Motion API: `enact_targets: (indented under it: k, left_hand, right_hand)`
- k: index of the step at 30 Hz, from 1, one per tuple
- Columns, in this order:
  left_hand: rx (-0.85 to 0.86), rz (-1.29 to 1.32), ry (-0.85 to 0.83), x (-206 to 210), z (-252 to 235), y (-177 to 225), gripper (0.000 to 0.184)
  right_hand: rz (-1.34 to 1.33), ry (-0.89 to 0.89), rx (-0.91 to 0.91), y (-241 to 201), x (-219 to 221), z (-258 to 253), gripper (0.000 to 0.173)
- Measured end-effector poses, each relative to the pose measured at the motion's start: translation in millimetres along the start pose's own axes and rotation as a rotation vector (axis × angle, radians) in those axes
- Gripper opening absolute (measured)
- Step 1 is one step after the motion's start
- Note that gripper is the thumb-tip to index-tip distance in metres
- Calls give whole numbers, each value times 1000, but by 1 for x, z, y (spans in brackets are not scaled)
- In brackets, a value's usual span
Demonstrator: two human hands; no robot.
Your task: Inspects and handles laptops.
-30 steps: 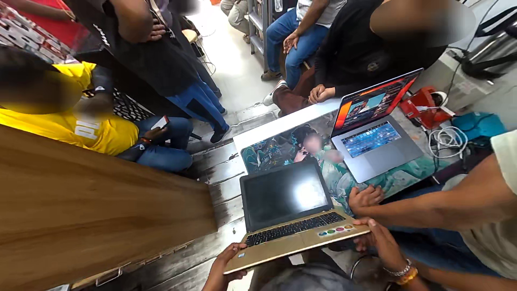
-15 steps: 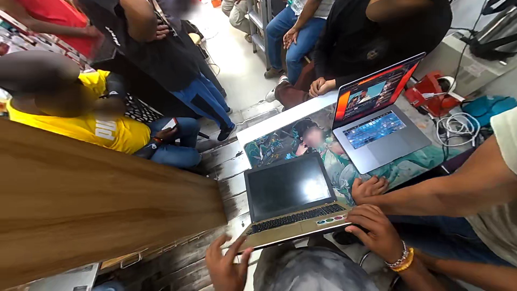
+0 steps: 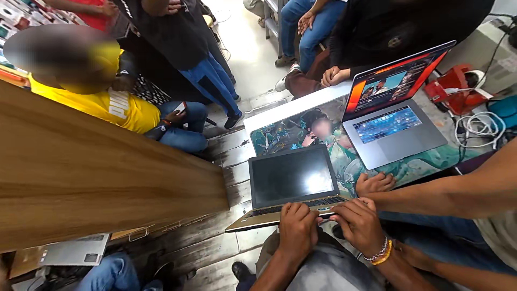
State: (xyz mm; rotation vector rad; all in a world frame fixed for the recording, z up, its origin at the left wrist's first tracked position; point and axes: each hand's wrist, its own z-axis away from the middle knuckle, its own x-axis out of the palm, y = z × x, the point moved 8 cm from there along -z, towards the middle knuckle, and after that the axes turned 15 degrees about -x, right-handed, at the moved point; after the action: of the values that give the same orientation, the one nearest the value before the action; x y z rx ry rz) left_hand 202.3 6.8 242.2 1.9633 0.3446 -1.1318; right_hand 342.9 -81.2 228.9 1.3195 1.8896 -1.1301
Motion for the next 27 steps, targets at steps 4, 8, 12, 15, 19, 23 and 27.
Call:
enact_targets:
  k: [4,8,12,15,19,23,27]
  left_hand:
    - [-3,-32,1,-10,0,-14,28]
    - [-118,-54,79,-50,21,-75,27]
    - [-174,-30,79,-60,30,-91,24]
    - [-186,-9,85,-56,23,-90,27]
    - [-207,-54,98,-66,30,-105,29]
    - [-431,231,195,-100,60,-174,25]
    - [-473,735,141,-96,70,-206,14]
  right_hand:
    - [-38,-21,13,8,-1,-2,39]
    - [-59,30,49,9,-6,0,36]
    - [-63,-80,-61,-44,24,-27,36]
    - [-63,-49,-114,-58,47,-50,41]
    - [-85,-77,-126,-54,47,-52,44]
    - [-105,-93,-122,-58,48,-53,39]
    - [-192,-148,-218,-103,76,-74,34]
